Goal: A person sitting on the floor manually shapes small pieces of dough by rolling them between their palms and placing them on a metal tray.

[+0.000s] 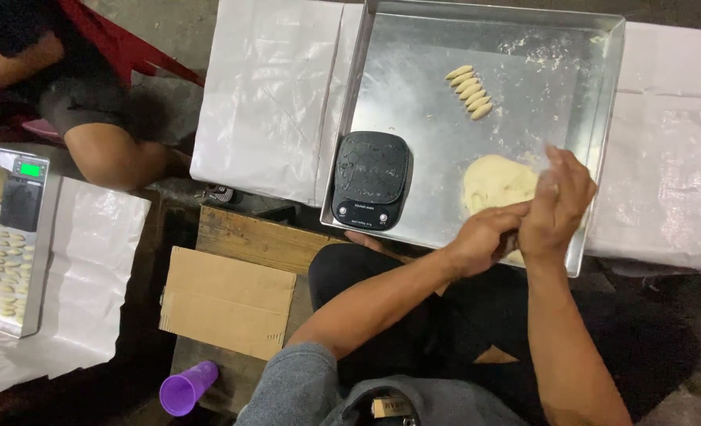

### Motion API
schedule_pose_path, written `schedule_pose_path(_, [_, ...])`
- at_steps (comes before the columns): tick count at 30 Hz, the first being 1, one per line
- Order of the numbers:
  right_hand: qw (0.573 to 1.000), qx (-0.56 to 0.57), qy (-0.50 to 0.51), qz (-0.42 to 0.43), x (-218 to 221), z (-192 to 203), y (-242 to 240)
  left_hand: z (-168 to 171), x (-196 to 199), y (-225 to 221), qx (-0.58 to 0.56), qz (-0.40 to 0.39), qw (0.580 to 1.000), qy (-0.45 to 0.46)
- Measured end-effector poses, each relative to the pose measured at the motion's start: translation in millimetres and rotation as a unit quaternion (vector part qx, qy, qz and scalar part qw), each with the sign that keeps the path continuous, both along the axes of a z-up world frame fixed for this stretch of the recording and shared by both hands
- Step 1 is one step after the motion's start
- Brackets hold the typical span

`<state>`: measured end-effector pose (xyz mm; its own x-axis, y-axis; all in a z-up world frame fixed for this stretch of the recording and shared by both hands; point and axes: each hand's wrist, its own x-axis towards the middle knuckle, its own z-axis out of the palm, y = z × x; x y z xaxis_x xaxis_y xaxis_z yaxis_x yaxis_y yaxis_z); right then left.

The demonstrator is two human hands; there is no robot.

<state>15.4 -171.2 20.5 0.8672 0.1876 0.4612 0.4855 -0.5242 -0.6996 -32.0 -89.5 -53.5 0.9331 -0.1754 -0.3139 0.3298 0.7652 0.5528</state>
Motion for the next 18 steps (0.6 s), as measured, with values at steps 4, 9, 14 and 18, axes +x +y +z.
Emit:
schedule_pose_path(4, [0.997,-0.002,-0.042,0.068,-9.2,-17.6,14.5,-28.8,3.6,-3.3,-0.106,0.012,0.994,0.039])
schedule_pose_path(9, [0.989,0.088,0.0,0.115,1.2,-31.4,21.1,25.8,4.4,-5.4,0.072,-0.004,0.988,0.134])
schedule_pose_path(14, [0.997,0.004,-0.024,0.078,2.0,-57.4,12.4,-17.0,19.3,4.7,-0.012,0.061,0.993,0.102])
schedule_pose_path(18, [0.995,0.004,-0.036,0.095,9.3,-39.9,15.3,-22.2,7.8,-10.7,0.077,0.15,0.889,-0.425])
